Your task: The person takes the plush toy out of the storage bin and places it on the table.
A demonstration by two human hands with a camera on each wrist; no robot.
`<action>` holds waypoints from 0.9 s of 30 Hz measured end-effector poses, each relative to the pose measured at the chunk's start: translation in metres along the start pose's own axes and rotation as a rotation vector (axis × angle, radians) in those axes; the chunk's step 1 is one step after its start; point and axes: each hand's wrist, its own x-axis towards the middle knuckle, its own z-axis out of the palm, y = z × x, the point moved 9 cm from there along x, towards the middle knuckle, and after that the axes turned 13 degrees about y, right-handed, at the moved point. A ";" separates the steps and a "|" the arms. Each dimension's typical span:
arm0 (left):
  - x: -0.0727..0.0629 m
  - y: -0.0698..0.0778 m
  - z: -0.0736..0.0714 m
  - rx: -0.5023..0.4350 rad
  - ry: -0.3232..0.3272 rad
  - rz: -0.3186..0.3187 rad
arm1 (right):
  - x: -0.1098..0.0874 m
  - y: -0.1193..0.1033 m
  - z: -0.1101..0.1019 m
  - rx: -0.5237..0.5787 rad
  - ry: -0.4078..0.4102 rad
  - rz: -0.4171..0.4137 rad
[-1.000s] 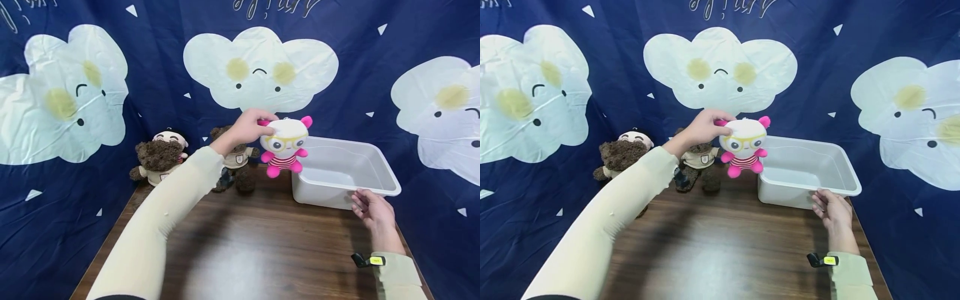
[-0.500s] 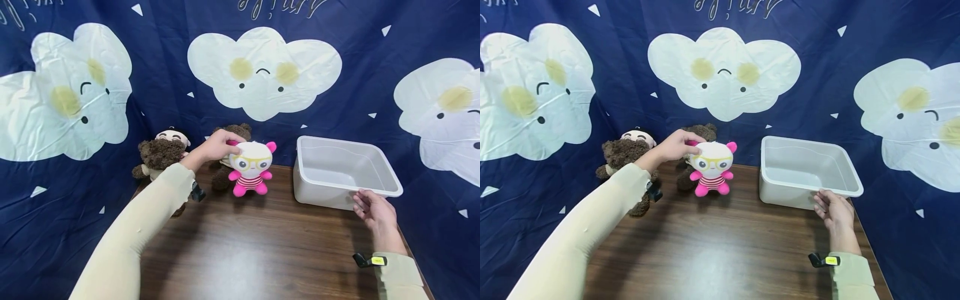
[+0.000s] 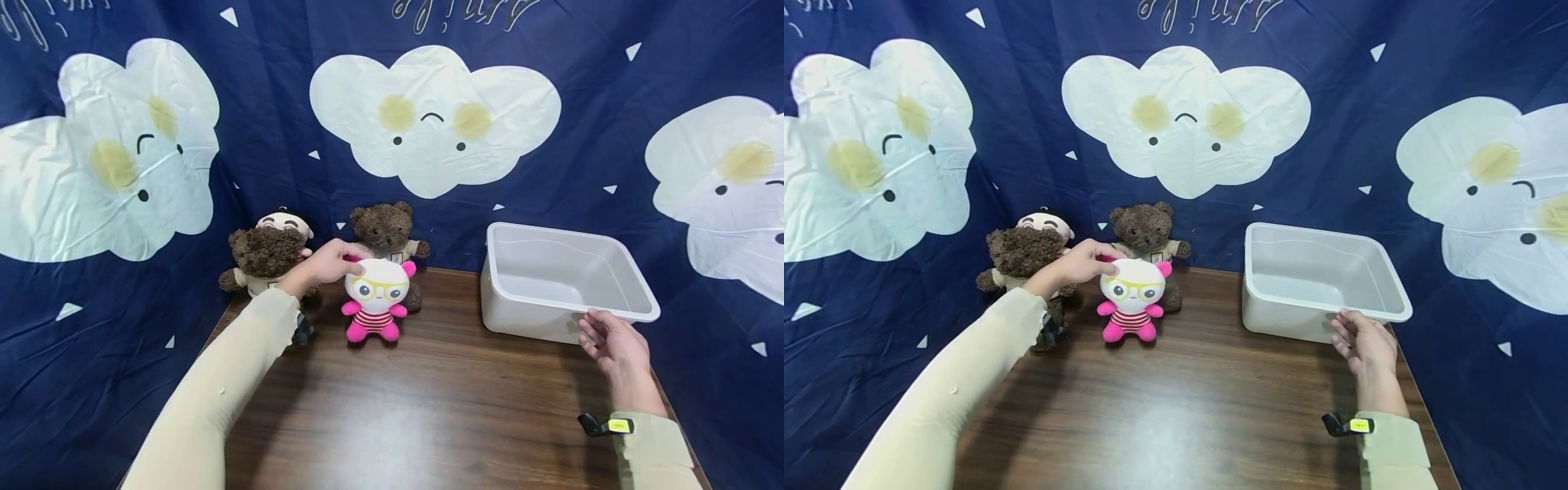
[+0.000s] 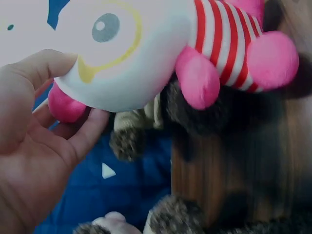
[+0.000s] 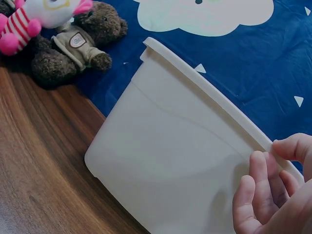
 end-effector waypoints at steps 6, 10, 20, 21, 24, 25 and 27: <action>-0.004 -0.020 -0.006 -0.003 0.027 -0.024 | 0.000 0.001 -0.002 0.001 0.004 -0.004; -0.006 -0.024 -0.006 -0.051 0.050 -0.045 | 0.000 0.000 -0.002 0.002 0.004 -0.005; -0.009 -0.024 -0.004 -0.006 0.129 0.019 | 0.000 0.001 -0.003 0.012 0.010 0.002; -0.009 -0.024 -0.006 0.011 0.153 0.031 | 0.000 0.001 -0.002 0.016 0.011 0.006; -0.009 -0.023 -0.010 0.052 0.223 0.074 | -0.001 0.002 -0.001 0.025 0.012 0.014; -0.008 -0.023 -0.010 0.055 0.235 0.083 | -0.001 0.002 -0.002 0.027 0.017 0.014; -0.008 -0.023 -0.007 0.048 0.237 0.081 | -0.001 0.002 -0.002 0.029 0.017 0.015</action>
